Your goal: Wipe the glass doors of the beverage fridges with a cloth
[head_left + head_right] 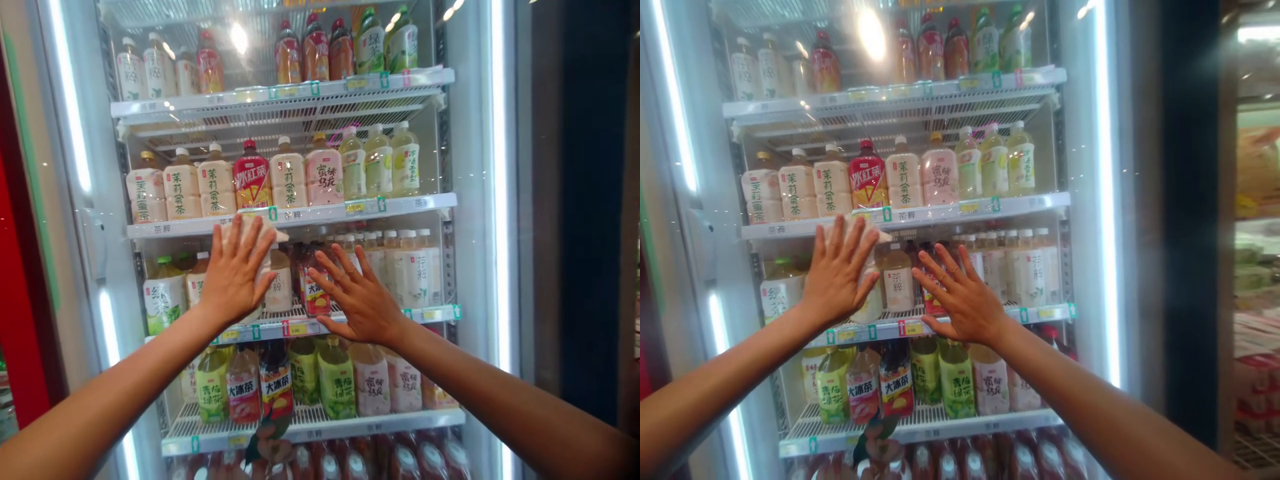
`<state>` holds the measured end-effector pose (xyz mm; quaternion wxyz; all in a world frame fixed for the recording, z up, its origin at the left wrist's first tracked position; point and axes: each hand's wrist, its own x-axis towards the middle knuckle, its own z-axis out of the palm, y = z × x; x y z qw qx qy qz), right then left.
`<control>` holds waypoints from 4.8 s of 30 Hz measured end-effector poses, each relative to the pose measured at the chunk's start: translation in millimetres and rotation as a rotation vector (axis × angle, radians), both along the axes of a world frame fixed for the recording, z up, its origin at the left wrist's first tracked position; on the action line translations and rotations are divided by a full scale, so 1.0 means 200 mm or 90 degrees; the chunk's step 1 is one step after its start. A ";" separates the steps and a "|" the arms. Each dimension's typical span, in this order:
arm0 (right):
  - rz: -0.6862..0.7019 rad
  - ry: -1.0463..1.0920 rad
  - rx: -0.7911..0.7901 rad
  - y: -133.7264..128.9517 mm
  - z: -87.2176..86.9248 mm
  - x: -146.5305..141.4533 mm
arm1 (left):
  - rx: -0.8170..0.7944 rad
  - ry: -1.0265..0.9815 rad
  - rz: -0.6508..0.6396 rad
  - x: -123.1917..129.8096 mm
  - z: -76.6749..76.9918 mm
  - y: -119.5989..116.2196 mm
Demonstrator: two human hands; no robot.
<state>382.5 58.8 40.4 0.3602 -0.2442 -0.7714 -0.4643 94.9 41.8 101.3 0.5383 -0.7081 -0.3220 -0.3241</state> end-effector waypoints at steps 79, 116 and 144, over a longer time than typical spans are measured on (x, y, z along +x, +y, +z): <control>0.038 0.031 -0.044 -0.06 -0.40 -0.20 | -0.109 0.019 0.014 -0.16 -0.22 -0.05; 0.011 0.200 -0.026 -0.10 -0.73 -0.41 | -0.089 0.083 0.064 -0.31 -0.86 -0.16; 0.016 0.209 -0.025 -0.12 -0.72 -0.40 | -0.087 -0.057 0.020 -0.31 -0.52 -0.11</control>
